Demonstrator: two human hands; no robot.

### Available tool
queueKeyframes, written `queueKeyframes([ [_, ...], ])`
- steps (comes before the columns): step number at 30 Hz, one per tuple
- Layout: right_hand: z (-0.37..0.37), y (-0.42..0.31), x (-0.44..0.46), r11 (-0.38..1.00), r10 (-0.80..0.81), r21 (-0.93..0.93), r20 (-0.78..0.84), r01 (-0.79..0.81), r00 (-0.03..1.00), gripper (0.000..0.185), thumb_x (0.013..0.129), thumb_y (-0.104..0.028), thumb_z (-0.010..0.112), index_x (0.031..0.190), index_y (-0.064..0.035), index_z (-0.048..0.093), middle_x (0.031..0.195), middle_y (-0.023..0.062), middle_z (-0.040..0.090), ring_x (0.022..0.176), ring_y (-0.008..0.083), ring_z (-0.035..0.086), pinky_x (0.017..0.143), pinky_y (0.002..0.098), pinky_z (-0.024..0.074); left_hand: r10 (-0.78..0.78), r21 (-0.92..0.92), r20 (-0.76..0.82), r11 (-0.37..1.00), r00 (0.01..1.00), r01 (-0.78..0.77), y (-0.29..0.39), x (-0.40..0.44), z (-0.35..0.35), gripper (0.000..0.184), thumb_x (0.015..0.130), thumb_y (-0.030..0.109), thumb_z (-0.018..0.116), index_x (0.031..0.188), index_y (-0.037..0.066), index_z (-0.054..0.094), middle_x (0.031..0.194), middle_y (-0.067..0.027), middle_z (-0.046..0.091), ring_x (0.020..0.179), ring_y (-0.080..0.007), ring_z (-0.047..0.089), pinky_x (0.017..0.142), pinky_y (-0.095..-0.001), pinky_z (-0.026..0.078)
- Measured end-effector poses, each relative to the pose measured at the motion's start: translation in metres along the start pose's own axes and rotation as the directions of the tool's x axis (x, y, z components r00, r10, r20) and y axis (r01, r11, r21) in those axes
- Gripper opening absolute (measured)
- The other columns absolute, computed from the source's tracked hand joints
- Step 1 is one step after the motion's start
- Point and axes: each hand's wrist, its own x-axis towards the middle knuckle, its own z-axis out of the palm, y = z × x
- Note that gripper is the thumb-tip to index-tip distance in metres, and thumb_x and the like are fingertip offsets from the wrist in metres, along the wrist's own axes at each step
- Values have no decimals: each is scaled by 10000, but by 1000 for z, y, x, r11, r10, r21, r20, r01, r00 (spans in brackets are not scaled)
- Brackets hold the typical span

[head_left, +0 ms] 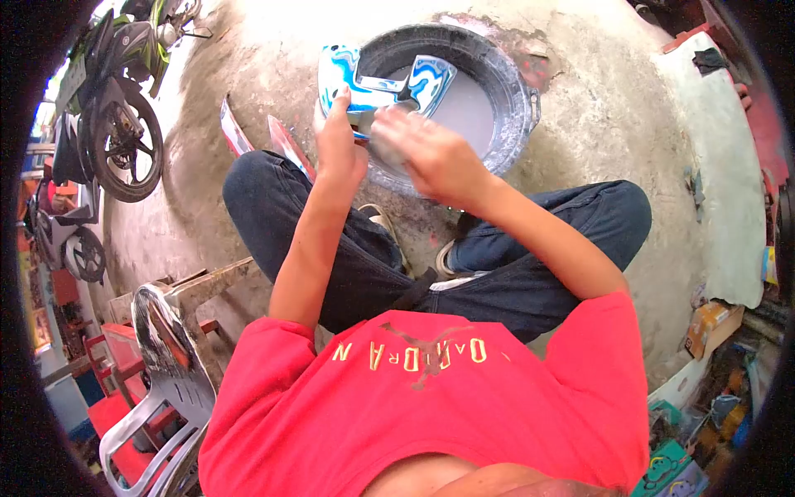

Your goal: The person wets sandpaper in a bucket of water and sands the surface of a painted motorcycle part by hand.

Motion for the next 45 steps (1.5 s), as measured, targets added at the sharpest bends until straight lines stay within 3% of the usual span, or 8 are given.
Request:
queueKeyframes([
  [6, -18, 61, 14, 897, 442, 23, -15, -441, 897, 404, 901, -6, 535, 1298, -46, 593, 1313, 194, 603, 1244, 350, 565, 1051, 421, 455, -85, -28, 133, 996, 987, 90, 6, -20, 17, 308, 961, 148, 613, 1219, -8, 553, 1153, -130, 637, 1053, -253, 647, 843, -425, 548],
  [14, -19, 36, 5, 993, 121, -10, 12, -121, 993, 350, 926, -35, 537, 1269, -39, 605, 1297, 222, 601, 1218, 359, 577, 1019, 427, 476, -174, -149, 305, 962, 937, 227, 1, -15, 11, 304, 938, 77, 603, 1216, -30, 547, 1168, -160, 640, 1049, -288, 645, 931, -460, 523],
  [16, -38, 45, 18, 854, 505, 65, 130, -516, 853, 328, 952, -89, 526, 1266, -25, 593, 1259, 235, 615, 1128, 375, 621, 948, 418, 523, -203, -131, 313, 958, 928, 254, -1, -14, 11, 310, 939, 83, 590, 1223, -33, 547, 1192, -167, 636, 1080, -302, 637, 958, -478, 507],
  [21, -3, 6, -3, 989, 145, 36, -29, -144, 989, 436, 883, 23, 495, 1303, -41, 595, 1344, 216, 571, 1266, 359, 540, 1068, 417, 438, -220, -106, 363, 956, 905, 274, -7, -9, 1, 304, 951, 109, 592, 1230, -3, 549, 1244, -169, 622, 1149, -313, 614, 997, -497, 484],
  [28, -16, 40, 9, 892, 450, 14, 44, -451, 892, 325, 938, -73, 539, 1249, -23, 616, 1253, 223, 622, 1200, 358, 588, 1009, 423, 484, -195, -260, 210, 934, 958, 247, -7, -23, 23, 316, 989, 162, 571, 1275, 34, 524, 1285, -174, 600, 1205, -318, 579, 1075, -504, 429],
  [32, -1, -12, -6, 999, 39, -7, 50, -39, 998, 409, 900, -21, 528, 1304, -41, 592, 1350, 210, 572, 1261, 351, 547, 1064, 425, 446, -214, -151, 119, 961, 969, 231, -6, -18, 14, 355, 976, 150, 577, 1297, 10, 523, 1255, -140, 604, 1159, -294, 607, 1015, -459, 489],
  [38, -20, 45, 10, 923, 384, -30, 23, -383, 923, 414, 861, -29, 499, 1262, 0, 595, 1299, 238, 598, 1232, 350, 573, 1027, 424, 477, -104, -232, 234, 960, 967, 159, 1, -29, 28, 330, 1008, 134, 544, 1334, 120, 493, 1247, -137, 601, 1137, -262, 612, 977, -489, 500],
  [45, -13, -4, 3, 1000, 31, -4, 32, -30, 999, 402, 849, -26, 514, 1240, 2, 601, 1293, 227, 605, 1205, 364, 590, 1036, 436, 471, -131, -221, 223, 958, 966, 181, 3, -26, 25, 374, 1042, 405, 476, 1212, 73, 517, 1258, -166, 592, 1162, -294, 594, 1011, -492, 477],
])
